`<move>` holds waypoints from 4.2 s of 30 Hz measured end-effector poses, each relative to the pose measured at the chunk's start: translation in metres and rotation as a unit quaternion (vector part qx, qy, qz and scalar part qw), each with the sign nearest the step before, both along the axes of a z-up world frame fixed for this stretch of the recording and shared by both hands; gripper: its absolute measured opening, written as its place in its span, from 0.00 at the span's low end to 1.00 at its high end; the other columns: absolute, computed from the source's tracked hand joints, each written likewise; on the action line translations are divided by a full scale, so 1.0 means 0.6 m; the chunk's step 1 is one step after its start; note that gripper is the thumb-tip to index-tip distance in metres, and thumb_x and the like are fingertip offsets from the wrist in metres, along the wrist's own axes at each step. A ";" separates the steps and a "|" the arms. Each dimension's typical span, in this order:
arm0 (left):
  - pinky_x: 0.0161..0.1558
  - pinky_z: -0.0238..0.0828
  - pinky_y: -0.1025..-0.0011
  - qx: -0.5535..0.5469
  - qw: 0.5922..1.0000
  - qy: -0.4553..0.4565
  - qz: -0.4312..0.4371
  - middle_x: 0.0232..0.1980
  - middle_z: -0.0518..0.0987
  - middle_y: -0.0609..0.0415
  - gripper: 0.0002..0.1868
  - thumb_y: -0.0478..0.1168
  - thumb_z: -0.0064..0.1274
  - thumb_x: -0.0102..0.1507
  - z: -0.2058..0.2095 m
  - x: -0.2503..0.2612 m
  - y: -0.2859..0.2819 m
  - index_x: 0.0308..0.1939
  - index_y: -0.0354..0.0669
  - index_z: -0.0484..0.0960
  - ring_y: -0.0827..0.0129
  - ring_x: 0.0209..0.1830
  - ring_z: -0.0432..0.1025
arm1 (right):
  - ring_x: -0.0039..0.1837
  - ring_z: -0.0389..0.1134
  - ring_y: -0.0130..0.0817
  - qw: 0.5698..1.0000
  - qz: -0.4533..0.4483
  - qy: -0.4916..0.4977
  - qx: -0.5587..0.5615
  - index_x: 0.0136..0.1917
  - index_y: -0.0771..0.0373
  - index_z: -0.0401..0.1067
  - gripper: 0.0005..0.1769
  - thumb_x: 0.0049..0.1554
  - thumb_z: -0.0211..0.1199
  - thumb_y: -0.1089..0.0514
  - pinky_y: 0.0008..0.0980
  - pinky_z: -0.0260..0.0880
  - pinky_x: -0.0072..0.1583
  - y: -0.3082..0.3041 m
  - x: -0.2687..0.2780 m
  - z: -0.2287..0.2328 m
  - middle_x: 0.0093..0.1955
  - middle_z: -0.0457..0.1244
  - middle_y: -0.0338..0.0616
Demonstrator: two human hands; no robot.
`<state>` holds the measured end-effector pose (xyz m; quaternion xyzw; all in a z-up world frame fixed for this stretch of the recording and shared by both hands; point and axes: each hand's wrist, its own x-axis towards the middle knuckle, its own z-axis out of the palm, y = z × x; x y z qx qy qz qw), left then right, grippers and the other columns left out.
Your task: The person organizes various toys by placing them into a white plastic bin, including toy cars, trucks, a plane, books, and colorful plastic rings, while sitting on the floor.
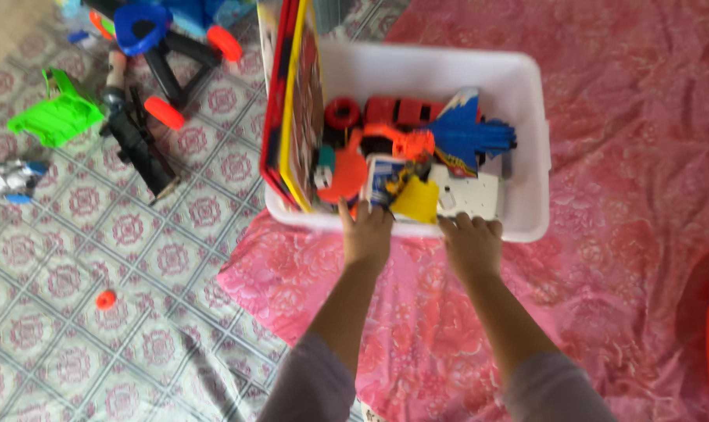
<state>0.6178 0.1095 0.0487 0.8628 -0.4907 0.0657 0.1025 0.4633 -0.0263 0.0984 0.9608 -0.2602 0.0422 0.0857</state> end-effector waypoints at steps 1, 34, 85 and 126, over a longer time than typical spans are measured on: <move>0.72 0.39 0.28 -0.004 1.000 0.003 -0.016 0.45 0.76 0.55 0.09 0.40 0.48 0.61 0.003 -0.018 0.003 0.42 0.49 0.82 0.54 0.61 0.65 | 0.49 0.68 0.35 1.000 -0.005 0.005 0.005 0.54 0.43 0.75 0.14 0.52 0.63 0.52 0.47 0.61 0.56 0.001 -0.024 0.006 0.44 0.65 0.32; 0.70 0.35 0.25 -0.097 0.961 0.148 -0.213 0.63 0.68 0.49 0.27 0.45 0.55 0.55 0.105 -0.833 -0.115 0.57 0.45 0.75 0.52 0.72 0.57 | 0.72 0.60 0.59 0.967 -0.181 -0.178 -0.003 0.69 0.58 0.70 0.31 0.55 0.69 0.49 0.56 0.60 0.69 -0.118 -0.828 0.062 0.72 0.58 0.61; 0.68 0.25 0.23 0.277 0.838 0.177 -0.436 0.84 0.40 0.57 0.57 0.57 0.67 0.53 0.186 -1.156 -0.147 0.78 0.78 0.44 0.37 0.82 0.33 | 0.61 0.63 0.57 0.787 -0.501 -0.351 -0.079 0.56 0.58 0.76 0.19 0.51 0.59 0.68 0.50 0.65 0.64 0.158 -1.102 0.119 0.56 0.63 0.58; 0.73 0.18 0.29 0.233 0.901 -0.084 -0.357 0.85 0.41 0.64 0.43 0.68 0.51 0.58 0.024 -0.855 -0.431 0.77 0.77 0.58 0.50 0.84 0.26 | 0.80 0.40 0.72 0.876 -0.421 0.000 0.236 0.82 0.43 0.49 0.55 0.48 0.74 0.46 0.54 0.51 0.76 -0.303 -1.036 -0.181 0.84 0.27 0.64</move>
